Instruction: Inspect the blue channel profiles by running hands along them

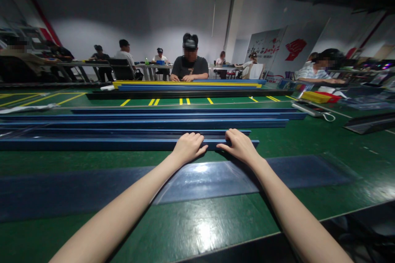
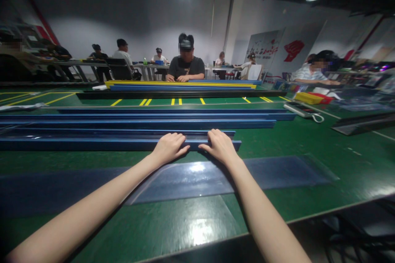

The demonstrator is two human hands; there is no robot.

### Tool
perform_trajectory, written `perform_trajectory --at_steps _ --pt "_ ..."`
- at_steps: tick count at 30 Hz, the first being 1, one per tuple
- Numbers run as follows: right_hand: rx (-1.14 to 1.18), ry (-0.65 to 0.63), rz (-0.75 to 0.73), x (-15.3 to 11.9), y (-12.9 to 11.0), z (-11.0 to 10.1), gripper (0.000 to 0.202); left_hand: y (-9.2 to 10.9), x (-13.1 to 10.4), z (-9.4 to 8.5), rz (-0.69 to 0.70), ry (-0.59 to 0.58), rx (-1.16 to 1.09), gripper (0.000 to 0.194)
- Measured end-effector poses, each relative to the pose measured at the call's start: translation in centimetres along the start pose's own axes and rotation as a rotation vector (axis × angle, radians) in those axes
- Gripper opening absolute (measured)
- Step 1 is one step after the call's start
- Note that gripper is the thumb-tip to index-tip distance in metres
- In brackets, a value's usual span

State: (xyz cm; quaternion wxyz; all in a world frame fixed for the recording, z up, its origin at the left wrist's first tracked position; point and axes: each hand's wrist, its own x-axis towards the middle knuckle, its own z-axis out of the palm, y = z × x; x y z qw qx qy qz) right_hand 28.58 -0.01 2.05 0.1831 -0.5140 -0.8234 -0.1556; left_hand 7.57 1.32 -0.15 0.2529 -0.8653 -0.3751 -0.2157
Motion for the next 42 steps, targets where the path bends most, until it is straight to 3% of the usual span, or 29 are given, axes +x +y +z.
perform_trajectory --at_steps 42 --pt "-0.014 -0.035 -0.025 0.04 0.02 -0.11 0.031 0.02 -0.09 -0.02 -0.007 -0.015 -0.013 0.027"
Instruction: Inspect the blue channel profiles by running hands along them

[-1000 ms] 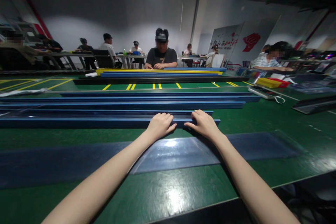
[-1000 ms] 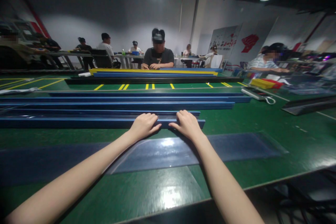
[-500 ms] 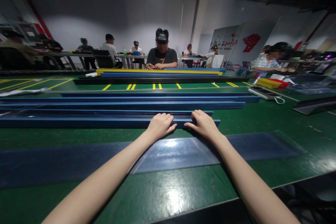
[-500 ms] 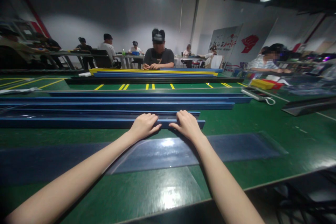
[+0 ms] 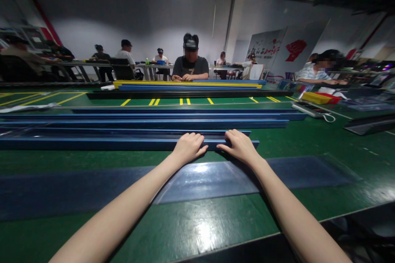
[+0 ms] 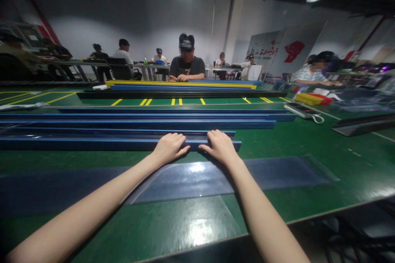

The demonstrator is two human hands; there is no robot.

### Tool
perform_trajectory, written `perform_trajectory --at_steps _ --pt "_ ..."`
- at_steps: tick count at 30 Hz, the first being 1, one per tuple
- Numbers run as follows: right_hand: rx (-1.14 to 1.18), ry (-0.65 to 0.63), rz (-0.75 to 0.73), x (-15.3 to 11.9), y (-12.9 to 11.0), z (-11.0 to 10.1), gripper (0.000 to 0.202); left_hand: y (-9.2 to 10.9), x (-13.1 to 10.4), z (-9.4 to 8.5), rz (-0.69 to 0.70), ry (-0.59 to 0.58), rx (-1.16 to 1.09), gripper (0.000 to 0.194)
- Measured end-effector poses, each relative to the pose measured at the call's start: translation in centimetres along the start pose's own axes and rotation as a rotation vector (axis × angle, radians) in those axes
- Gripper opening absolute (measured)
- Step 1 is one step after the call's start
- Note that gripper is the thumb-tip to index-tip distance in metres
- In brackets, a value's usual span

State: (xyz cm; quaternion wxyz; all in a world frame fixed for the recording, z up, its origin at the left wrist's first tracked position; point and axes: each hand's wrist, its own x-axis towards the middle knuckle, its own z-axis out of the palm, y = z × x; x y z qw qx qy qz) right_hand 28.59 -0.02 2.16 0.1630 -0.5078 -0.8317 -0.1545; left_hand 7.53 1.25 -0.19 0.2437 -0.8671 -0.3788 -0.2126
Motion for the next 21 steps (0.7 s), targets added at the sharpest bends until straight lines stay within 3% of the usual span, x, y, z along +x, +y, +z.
perform_trajectory --at_steps 8,21 --pt "0.027 0.027 -0.104 0.10 -0.98 0.53 0.023 0.10 0.23 -0.13 0.003 -0.001 -0.013 0.027" --pt "0.030 -0.041 -0.087 0.58 -0.59 -0.23 0.016 -0.02 0.17 -0.29 0.009 0.041 -0.002 0.029"
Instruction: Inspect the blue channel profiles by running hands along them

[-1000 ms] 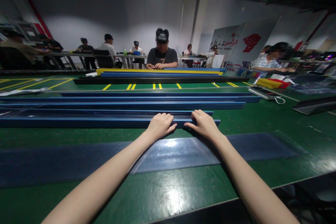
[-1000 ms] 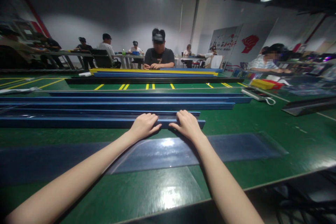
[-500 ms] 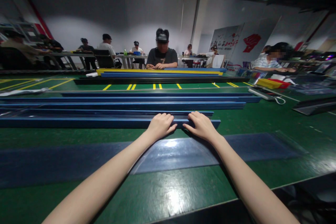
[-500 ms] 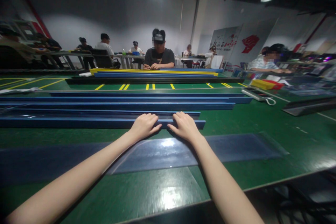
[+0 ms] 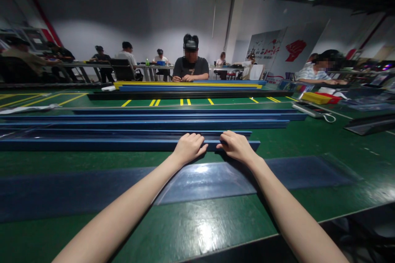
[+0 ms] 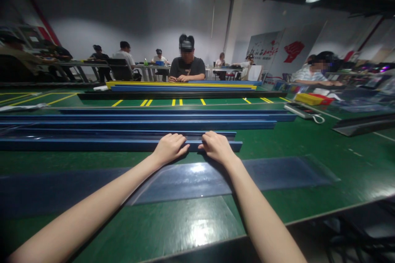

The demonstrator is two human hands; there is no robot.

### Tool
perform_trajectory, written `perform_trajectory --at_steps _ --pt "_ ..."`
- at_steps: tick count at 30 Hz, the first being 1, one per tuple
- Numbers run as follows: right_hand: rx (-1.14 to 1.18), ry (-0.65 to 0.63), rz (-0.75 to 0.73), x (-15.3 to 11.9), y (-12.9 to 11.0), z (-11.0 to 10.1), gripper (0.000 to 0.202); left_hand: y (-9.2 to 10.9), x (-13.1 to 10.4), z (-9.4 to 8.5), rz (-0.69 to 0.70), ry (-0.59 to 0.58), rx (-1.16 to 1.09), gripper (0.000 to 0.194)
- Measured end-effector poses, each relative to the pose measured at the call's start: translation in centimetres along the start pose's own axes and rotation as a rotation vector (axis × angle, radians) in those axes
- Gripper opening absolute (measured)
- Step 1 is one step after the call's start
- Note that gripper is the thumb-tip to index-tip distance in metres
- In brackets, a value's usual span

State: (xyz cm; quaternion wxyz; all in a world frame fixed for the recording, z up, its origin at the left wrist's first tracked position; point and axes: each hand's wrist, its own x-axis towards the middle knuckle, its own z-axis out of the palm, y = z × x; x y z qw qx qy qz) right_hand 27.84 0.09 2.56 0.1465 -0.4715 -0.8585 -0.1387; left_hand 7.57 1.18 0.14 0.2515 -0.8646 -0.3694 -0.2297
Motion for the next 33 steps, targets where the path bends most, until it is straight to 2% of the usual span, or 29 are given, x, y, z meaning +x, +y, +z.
perform_trajectory --at_steps 16,27,33 --pt "-0.084 -0.066 0.182 -1.8 2.9 -1.1 0.017 -0.2 -0.3 0.0 -0.032 0.006 0.016 0.030" --pt "-0.074 -0.054 0.155 -2.0 2.7 -1.1 0.021 0.0 -0.3 0.3 -0.061 0.013 0.025 0.032" --pt "-0.024 0.033 0.050 -1.0 0.6 -0.2 0.027 0.2 -0.1 0.2 -0.065 -0.002 0.036 0.032"
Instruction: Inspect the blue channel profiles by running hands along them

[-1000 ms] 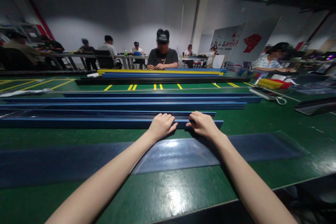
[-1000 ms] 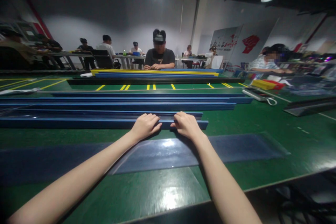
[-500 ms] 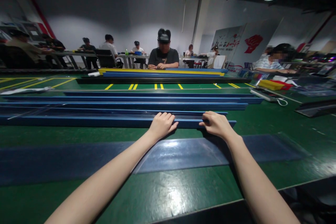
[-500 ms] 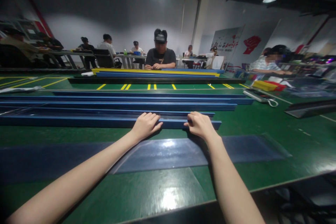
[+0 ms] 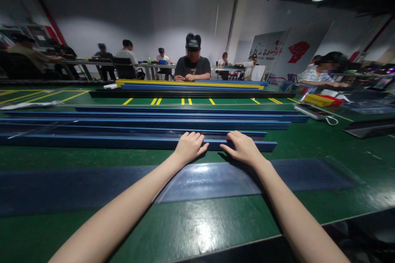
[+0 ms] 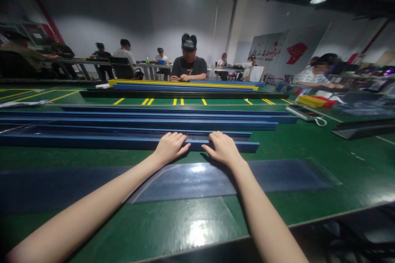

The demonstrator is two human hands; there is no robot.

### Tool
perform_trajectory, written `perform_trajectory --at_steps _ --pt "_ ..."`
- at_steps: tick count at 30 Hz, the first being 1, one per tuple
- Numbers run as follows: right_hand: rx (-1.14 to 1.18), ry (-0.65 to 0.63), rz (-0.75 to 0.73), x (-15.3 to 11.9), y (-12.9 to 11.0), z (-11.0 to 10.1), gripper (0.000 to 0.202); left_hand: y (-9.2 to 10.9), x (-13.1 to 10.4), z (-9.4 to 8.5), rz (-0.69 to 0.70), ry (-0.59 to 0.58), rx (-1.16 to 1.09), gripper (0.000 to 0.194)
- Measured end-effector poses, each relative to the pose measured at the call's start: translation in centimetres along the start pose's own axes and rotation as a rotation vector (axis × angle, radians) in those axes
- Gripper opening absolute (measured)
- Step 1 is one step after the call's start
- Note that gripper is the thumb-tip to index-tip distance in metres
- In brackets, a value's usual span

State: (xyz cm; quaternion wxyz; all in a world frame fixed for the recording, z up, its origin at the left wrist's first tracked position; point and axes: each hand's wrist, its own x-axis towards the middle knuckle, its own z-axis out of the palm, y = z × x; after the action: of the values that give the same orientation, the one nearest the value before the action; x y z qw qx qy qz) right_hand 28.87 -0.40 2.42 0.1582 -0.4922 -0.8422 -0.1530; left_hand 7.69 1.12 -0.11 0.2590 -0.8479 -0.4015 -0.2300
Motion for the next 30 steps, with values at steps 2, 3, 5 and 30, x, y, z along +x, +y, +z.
perform_trajectory --at_steps 2,3,5,30 --pt "-0.002 0.021 -0.046 0.4 -0.7 0.4 0.025 0.0 0.0 0.0 -0.001 -0.003 0.000 0.031" --pt "0.003 0.024 -0.055 0.5 -0.9 0.6 0.023 0.0 0.0 0.0 -0.001 -0.003 -0.001 0.031" --pt "0.020 0.025 -0.050 0.7 -1.0 0.7 0.021 0.0 0.0 0.0 -0.003 -0.002 -0.001 0.031" --pt "-0.080 -0.106 0.128 -0.5 1.7 -1.3 0.021 -0.2 0.0 -0.4 0.072 0.009 0.050 0.031"
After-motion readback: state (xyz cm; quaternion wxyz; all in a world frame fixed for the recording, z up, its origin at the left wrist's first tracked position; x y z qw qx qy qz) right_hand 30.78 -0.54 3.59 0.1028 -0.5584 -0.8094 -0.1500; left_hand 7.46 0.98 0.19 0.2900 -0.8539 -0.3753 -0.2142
